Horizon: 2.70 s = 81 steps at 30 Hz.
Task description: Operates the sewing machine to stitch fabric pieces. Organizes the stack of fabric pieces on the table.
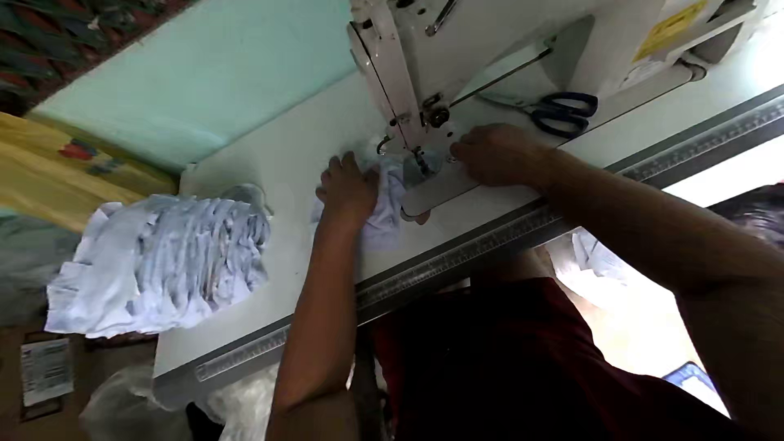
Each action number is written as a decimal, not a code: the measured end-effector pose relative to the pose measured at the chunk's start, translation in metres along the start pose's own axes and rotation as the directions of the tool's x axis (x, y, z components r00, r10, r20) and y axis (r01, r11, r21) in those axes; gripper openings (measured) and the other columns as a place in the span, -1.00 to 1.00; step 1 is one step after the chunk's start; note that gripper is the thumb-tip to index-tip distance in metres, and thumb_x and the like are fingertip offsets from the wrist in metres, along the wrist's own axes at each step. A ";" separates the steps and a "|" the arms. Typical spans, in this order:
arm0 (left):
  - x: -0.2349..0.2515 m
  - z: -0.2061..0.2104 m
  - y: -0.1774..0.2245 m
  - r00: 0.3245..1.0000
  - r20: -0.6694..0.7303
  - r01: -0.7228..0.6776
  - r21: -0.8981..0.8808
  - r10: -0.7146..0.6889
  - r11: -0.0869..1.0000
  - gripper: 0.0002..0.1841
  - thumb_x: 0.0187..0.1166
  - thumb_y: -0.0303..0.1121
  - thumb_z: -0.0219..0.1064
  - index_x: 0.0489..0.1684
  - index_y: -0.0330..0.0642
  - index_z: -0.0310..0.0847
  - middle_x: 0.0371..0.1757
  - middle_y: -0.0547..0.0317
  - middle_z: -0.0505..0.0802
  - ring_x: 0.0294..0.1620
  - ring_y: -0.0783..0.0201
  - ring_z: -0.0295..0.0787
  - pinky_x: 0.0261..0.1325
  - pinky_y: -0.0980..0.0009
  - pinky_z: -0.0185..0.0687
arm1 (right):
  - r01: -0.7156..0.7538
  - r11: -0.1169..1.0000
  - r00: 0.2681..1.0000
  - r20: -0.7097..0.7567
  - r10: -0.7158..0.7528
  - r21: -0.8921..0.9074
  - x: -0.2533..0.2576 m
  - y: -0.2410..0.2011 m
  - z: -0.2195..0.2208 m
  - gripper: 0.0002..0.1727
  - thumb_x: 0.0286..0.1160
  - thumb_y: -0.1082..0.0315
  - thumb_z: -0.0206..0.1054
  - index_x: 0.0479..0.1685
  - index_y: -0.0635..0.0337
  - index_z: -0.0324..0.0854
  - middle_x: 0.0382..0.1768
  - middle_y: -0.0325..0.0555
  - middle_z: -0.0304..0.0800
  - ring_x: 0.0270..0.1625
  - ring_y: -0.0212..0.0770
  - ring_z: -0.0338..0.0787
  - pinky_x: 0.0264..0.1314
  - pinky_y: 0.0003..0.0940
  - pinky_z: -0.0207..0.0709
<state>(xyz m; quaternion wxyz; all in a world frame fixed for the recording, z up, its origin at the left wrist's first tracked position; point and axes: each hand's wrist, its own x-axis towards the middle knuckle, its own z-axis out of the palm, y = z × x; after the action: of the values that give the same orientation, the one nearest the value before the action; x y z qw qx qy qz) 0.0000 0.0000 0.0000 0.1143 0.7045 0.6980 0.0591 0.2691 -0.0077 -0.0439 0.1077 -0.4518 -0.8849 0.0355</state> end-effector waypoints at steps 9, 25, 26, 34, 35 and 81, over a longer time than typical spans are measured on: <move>-0.038 0.004 -0.093 0.751 -0.003 -0.657 -0.100 0.660 0.747 -0.16 0.72 0.33 -0.26 0.85 -0.05 0.21 0.90 -0.02 0.19 0.92 -0.04 -0.05 0.88 -0.21 -0.29 | -0.202 0.974 0.979 -0.057 0.197 -0.101 0.019 0.012 -0.007 -0.68 0.71 0.46 0.15 0.30 0.38 0.61 0.21 0.46 0.71 0.37 0.49 0.65 0.42 0.50 0.33; -0.044 0.019 -0.136 0.934 -0.225 -0.272 0.055 0.278 0.961 -0.34 0.84 0.06 -0.06 0.80 -0.16 0.27 0.82 -0.39 0.22 0.84 -0.44 0.00 0.77 -0.43 -0.18 | 0.306 0.949 0.952 -0.043 -0.303 0.077 -0.013 -0.135 0.029 -0.60 0.63 0.14 0.36 0.29 0.19 0.69 0.24 0.14 0.74 0.37 0.21 0.69 0.35 0.31 0.50; -0.047 0.012 -0.135 0.952 -0.239 -0.192 0.024 0.192 0.981 -0.34 0.84 0.02 -0.01 0.81 -0.21 0.22 0.82 -0.45 0.17 0.82 -0.49 0.00 0.74 -0.46 -0.13 | 0.315 0.946 0.949 -0.030 -0.313 0.075 -0.019 -0.138 0.025 -0.64 0.62 0.13 0.36 0.21 0.17 0.71 0.16 0.10 0.76 0.30 0.17 0.72 0.28 0.24 0.52; -0.055 0.009 -0.126 0.851 -0.120 -0.521 -0.075 0.511 0.850 -0.56 0.82 -0.31 0.03 0.60 -0.05 0.57 0.66 0.03 0.60 0.75 -0.09 0.37 0.77 -0.20 0.13 | 0.383 0.918 0.917 -0.160 -0.365 0.099 -0.019 -0.135 0.031 -0.51 0.66 0.13 0.26 0.55 -0.02 0.60 0.28 0.05 0.76 0.41 0.14 0.69 0.39 0.21 0.50; -0.057 0.009 -0.125 0.870 -0.093 -0.489 -0.032 0.484 0.872 -0.55 0.83 -0.25 0.02 0.63 0.02 0.55 0.68 0.06 0.58 0.75 -0.11 0.37 0.72 -0.30 0.12 | 0.356 0.930 0.929 -0.141 -0.342 0.090 -0.013 -0.132 0.033 -0.51 0.68 0.14 0.26 0.55 0.04 0.60 0.32 0.07 0.76 0.43 0.15 0.69 0.42 0.24 0.49; -0.074 -0.021 -0.122 0.756 0.074 -0.641 -0.119 0.650 0.759 -0.63 0.71 -0.22 0.19 0.41 0.11 0.74 0.65 0.07 0.61 0.72 -0.04 0.40 0.72 -0.17 0.22 | 0.512 0.852 0.838 -0.284 -0.466 0.111 -0.038 -0.184 0.059 -0.60 0.73 0.32 0.15 0.48 -0.04 0.63 0.23 -0.03 0.77 0.38 0.04 0.70 0.50 0.13 0.46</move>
<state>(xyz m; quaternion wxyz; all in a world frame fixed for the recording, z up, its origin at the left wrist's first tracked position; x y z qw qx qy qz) -0.1246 -0.0724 -0.0038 0.1557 0.8983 0.4017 0.0860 0.1319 -0.1451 -0.0779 0.2632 -0.1990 -0.9435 0.0310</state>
